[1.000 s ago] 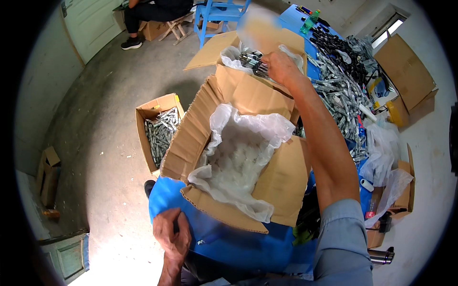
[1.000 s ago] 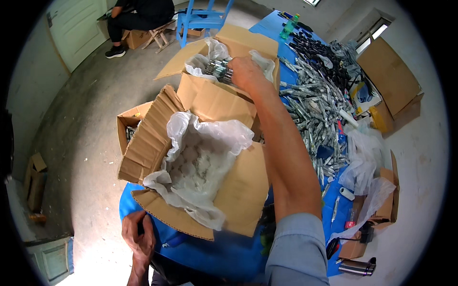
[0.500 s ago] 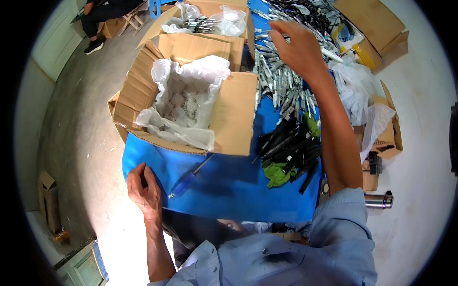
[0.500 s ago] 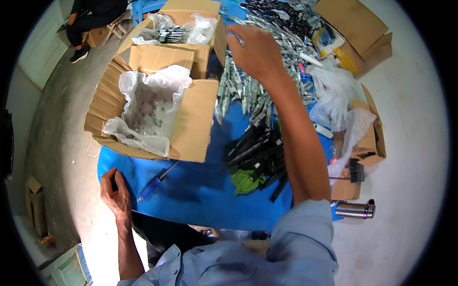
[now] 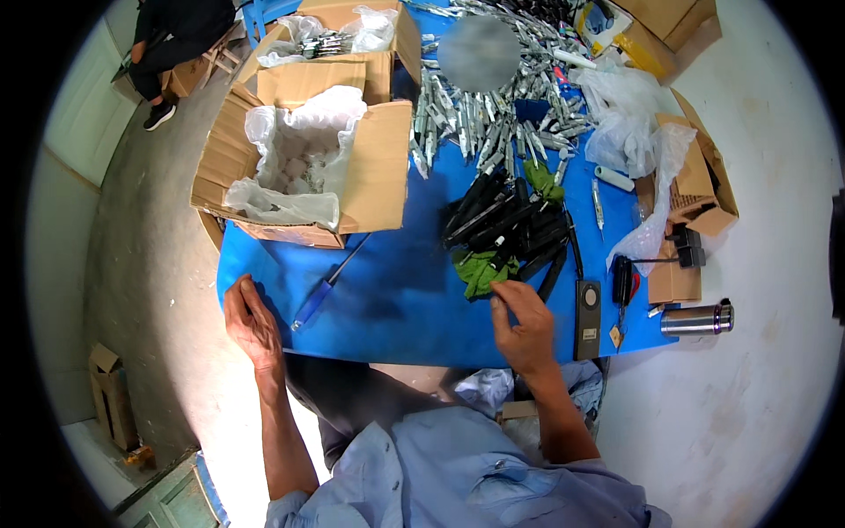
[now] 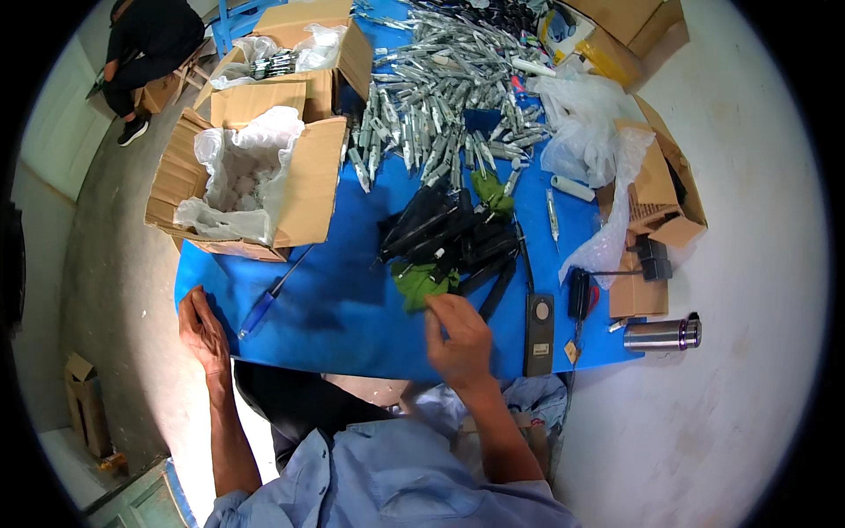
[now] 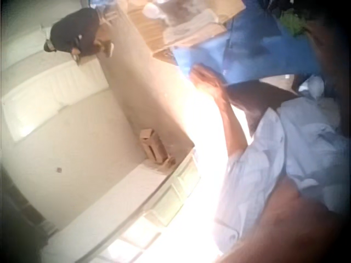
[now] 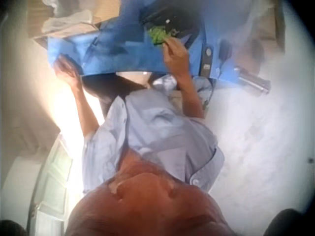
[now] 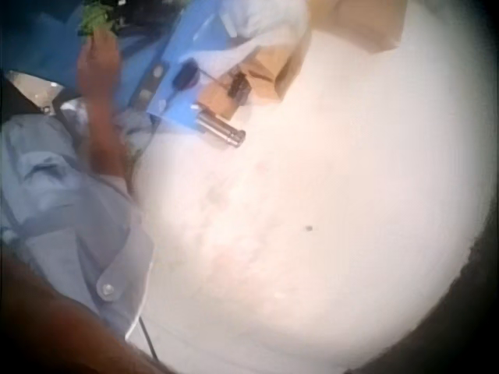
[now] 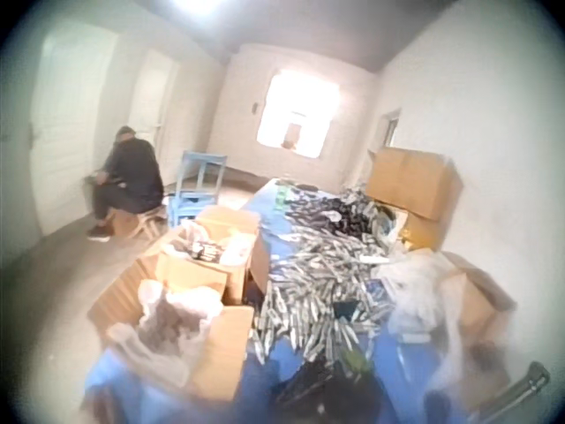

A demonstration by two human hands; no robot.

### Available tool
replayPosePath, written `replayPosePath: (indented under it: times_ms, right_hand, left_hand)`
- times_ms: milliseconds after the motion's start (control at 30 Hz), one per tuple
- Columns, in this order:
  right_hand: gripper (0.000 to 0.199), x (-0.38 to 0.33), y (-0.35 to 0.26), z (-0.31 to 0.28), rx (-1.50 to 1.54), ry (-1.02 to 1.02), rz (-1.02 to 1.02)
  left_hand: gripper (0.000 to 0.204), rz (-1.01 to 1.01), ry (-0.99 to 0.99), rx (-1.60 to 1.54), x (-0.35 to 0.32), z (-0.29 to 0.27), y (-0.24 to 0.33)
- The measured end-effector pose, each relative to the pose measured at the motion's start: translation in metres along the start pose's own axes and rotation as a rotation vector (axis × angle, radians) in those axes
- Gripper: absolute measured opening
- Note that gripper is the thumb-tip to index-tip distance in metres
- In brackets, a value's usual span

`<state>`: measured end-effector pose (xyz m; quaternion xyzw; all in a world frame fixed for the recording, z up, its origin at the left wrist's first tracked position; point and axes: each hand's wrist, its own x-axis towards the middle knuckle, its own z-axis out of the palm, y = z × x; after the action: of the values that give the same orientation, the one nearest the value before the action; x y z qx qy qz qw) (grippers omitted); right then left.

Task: The person uses a screwdriver to tighten a screw on a small cylindrical metal component. They repeatedly pick up the component, adjust it, and place it into a cardboard box on a blue table. The workspace contains numerous similar components and tools.

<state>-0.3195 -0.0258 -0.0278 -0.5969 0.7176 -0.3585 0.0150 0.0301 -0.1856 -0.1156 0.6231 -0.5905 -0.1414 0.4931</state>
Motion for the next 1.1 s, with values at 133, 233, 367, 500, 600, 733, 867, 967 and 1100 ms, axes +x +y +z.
replayPosePath:
  times_ms: [133, 233, 367, 500, 600, 733, 867, 967, 1100]
  right_hand:
    - [0.029, 0.025, -0.011, 0.014, 0.033, -0.018, -0.018]
    - [0.034, 0.057, -0.014, 0.030, -0.023, -0.056, -0.075]
    - [0.033, 0.078, -0.007, 0.048, -0.189, -0.177, -0.135]
    - [0.030, 0.078, 0.013, 0.058, -0.186, -0.205, -0.220]
    - [0.028, 0.070, 0.008, 0.045, -0.104, -0.111, -0.221]
    - [0.029, 0.054, 0.007, 0.024, -0.005, 0.074, -0.269]
    - [0.027, 0.026, -0.012, 0.008, 0.117, 0.146, -0.274]
    - [0.023, 0.005, -0.043, -0.002, 0.201, 0.152, -0.346]
    - [0.020, -0.032, -0.075, -0.004, 0.584, -0.001, -0.218]
  left_hand:
    - [0.024, -0.005, -0.002, -0.013, 0.001, -0.004, -0.004]
    - [0.029, -0.027, -0.019, 0.023, 0.002, -0.002, -0.021]
    - [0.027, 0.012, -0.026, 0.103, 0.002, 0.000, -0.011]
    - [0.029, -0.060, -0.032, 0.032, 0.002, 0.000, -0.001]
    - [0.031, -0.079, -0.033, 0.012, 0.000, -0.001, 0.001]
    - [0.035, -0.076, -0.041, -0.012, 0.001, -0.002, -0.004]
    - [0.039, -0.171, -0.050, -0.187, 0.003, -0.010, 0.001]
    - [0.034, -0.199, -0.055, -0.246, 0.001, -0.026, 0.011]
    - [0.025, -0.252, -0.201, -0.299, -0.032, -0.045, 0.064]
